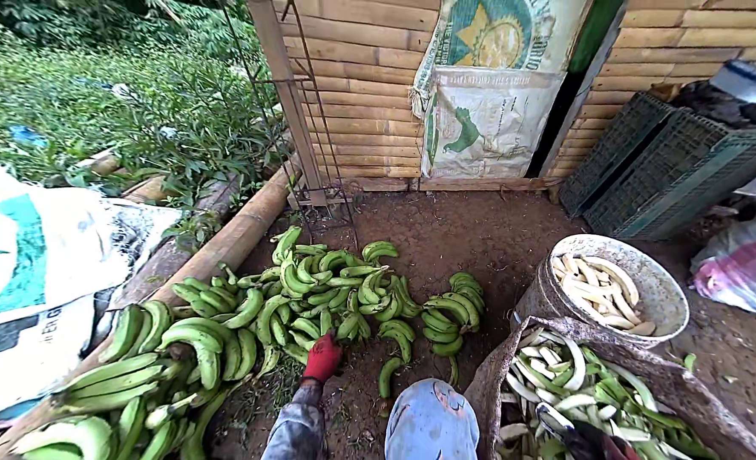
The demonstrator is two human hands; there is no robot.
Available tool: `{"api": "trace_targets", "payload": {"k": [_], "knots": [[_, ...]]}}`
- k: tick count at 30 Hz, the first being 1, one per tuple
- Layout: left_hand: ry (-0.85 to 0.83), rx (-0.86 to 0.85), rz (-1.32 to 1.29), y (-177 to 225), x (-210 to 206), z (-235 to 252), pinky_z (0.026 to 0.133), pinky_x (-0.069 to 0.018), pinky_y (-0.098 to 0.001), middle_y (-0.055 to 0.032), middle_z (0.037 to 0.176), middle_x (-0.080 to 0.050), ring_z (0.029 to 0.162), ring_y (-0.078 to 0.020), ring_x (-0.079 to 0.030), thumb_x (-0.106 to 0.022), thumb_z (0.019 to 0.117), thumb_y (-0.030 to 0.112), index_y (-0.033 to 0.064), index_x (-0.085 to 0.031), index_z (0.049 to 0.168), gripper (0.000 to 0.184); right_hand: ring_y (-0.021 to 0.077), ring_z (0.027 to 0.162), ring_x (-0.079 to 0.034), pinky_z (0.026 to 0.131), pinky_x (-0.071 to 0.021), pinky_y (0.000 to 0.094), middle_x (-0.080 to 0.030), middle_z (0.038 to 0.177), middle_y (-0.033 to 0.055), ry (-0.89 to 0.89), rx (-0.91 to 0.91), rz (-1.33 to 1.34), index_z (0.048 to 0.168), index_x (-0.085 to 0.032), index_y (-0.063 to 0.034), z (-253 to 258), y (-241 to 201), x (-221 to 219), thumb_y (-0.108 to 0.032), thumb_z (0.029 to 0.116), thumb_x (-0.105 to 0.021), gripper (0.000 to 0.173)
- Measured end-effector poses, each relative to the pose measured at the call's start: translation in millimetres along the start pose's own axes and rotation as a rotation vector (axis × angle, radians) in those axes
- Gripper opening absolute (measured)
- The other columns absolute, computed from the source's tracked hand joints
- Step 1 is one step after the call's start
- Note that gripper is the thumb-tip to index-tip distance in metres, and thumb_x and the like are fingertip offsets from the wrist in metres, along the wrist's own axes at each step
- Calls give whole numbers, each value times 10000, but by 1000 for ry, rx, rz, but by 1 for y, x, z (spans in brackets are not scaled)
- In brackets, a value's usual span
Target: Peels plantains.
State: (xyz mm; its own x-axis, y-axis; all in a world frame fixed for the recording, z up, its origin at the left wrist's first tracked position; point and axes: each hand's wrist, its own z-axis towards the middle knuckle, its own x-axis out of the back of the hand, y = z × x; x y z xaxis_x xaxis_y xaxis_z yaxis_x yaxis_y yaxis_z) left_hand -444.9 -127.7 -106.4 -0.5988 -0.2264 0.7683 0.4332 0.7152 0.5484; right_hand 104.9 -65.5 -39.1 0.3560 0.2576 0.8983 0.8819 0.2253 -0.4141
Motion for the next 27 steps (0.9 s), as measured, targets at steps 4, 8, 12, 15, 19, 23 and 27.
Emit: {"api": "trace_targets", "payload": {"k": [4,8,12,15,19,23,27], "knots": [[128,-286,-967,65,49,-67,716,-653,-464,-227,1214,-650,853,-316,-752,-476,1078,224,37,-279,1543,539,446,1101,-658,929,-518,625,-654,1237,269,76,136,136,1386,-636,-91,-6,-18,13,-253,947,-650,469],[-209,-581,-1804,154,91,-116,720,-631,-481,-208,1174,-681,937,-369,-726,-169,1019,697,135,-488,1369,734,479,1082,-658,891,-531,646,-640,1244,291,142,229,181,1335,-669,-78,-12,-56,34,-155,866,-726,478],[-381,-666,-1742,232,89,-143,492,-572,-248,-63,763,-663,581,-126,-660,-280,1099,351,65,-595,1091,425,435,991,-699,817,-570,596,-678,1166,263,323,354,226,1266,-684,-20,-32,-87,56,-125,819,-748,464],[-265,-670,-1611,288,67,-196,658,-603,-320,-49,885,-630,698,-154,-656,-327,1104,199,86,-500,1204,230,289,893,-727,768,-598,479,-719,1084,167,448,481,343,1242,-678,-25,-44,-95,70,-236,879,-682,420],[-449,-767,-1580,327,8,-250,899,-593,-485,-169,1158,-617,969,-282,-689,-491,964,-11,40,-277,1485,565,35,751,-644,681,-568,234,-714,967,-4,538,568,741,1382,-605,-53,-45,-98,104,-354,1022,-581,469],[-84,-1226,-876,330,-64,-270,1031,-525,-299,-169,1270,-658,1162,-155,-645,-788,794,25,-96,-584,1308,567,13,516,-506,459,-440,173,-638,767,-41,572,377,1340,1421,-453,14,-46,-96,135,-242,976,-605,535],[-189,-1388,-740,327,-112,-266,1113,-468,-335,-214,1409,-556,1316,-228,-547,-867,737,117,-35,-636,1304,631,34,409,-468,390,-419,181,-572,575,-14,711,84,1605,1033,-621,-18,-28,-71,134,-111,1039,-568,107]]}}
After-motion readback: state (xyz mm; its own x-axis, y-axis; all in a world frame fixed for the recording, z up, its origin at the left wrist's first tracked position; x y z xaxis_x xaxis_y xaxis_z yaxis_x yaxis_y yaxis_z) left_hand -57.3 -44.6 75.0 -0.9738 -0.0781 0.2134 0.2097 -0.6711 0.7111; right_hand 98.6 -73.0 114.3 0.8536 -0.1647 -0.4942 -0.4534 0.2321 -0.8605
